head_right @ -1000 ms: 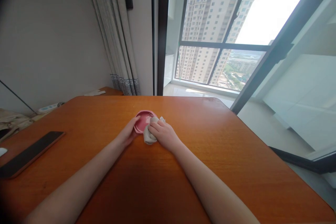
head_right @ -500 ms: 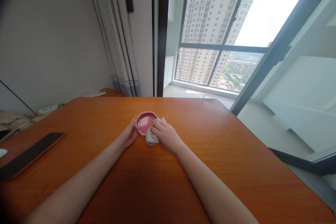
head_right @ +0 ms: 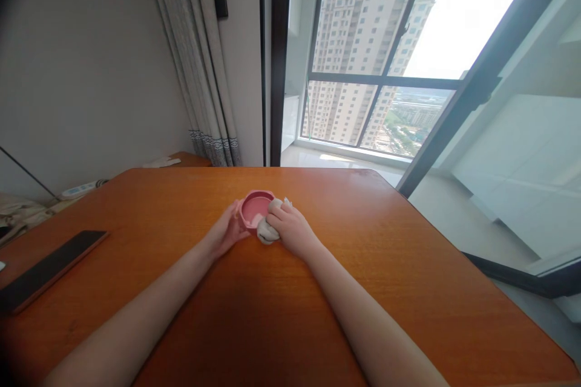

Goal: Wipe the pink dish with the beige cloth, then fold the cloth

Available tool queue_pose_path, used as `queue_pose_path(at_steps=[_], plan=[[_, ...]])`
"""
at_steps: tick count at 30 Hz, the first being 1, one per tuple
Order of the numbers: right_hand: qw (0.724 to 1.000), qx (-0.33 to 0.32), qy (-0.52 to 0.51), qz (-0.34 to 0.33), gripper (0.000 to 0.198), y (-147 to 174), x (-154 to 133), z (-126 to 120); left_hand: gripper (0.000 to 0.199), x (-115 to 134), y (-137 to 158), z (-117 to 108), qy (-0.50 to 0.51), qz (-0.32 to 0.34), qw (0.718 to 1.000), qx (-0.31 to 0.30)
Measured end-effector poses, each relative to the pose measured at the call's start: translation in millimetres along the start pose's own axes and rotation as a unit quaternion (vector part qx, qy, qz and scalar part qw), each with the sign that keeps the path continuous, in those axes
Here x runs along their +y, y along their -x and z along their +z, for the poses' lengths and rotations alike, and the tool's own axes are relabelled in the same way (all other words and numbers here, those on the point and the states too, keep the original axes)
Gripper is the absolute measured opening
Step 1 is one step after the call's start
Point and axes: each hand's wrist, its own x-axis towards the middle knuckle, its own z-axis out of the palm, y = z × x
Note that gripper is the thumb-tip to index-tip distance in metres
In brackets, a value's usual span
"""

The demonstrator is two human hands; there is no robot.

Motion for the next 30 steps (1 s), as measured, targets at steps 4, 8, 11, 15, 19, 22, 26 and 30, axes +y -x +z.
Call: queue_pose_path(at_steps=[4, 8, 11, 15, 19, 22, 26, 30], plan=[[1.0, -0.018, -0.005, -0.008, 0.012, -0.6, -6.2, 1.0, 0.041, 3.0, -5.7, -9.8, -0.017, -0.009, 0.999, 0.03], [0.994, -0.005, 0.021, 0.108, 0.022, -5.5, -34.5, 14.8, 0.04, -13.5, -4.3, 5.2, 0.047, 0.087, 0.99, 0.096], [0.99, 0.0, 0.055, 0.133, 0.005, -6.1, -37.0, 17.2, 0.046, -17.3, 0.0, 12.5, 0.026, 0.103, 0.991, 0.076], [0.997, -0.019, 0.072, -0.01, 0.016, -2.0, -13.9, 7.2, 0.044, -5.1, -3.0, -2.2, -0.053, 0.066, 0.994, 0.067], [0.995, -0.02, 0.08, -0.059, 0.016, -1.7, -9.6, 3.7, 0.04, 0.4, -11.6, -15.9, -0.116, 0.119, 0.983, 0.078], [0.998, 0.014, 0.063, 0.012, 0.014, -5.4, -27.2, 8.6, 0.035, -8.1, -11.0, -7.6, -0.041, 0.136, 0.984, 0.11], [0.991, 0.067, 0.055, 0.103, 0.017, -7.5, -44.1, 12.2, 0.037, -17.9, -2.1, 9.7, 0.076, 0.122, 0.984, 0.107], [0.997, 0.055, 0.047, 0.039, 0.015, -3.5, -29.3, 6.3, 0.041, -3.2, 1.6, 2.7, 0.056, 0.035, 0.998, 0.008]])
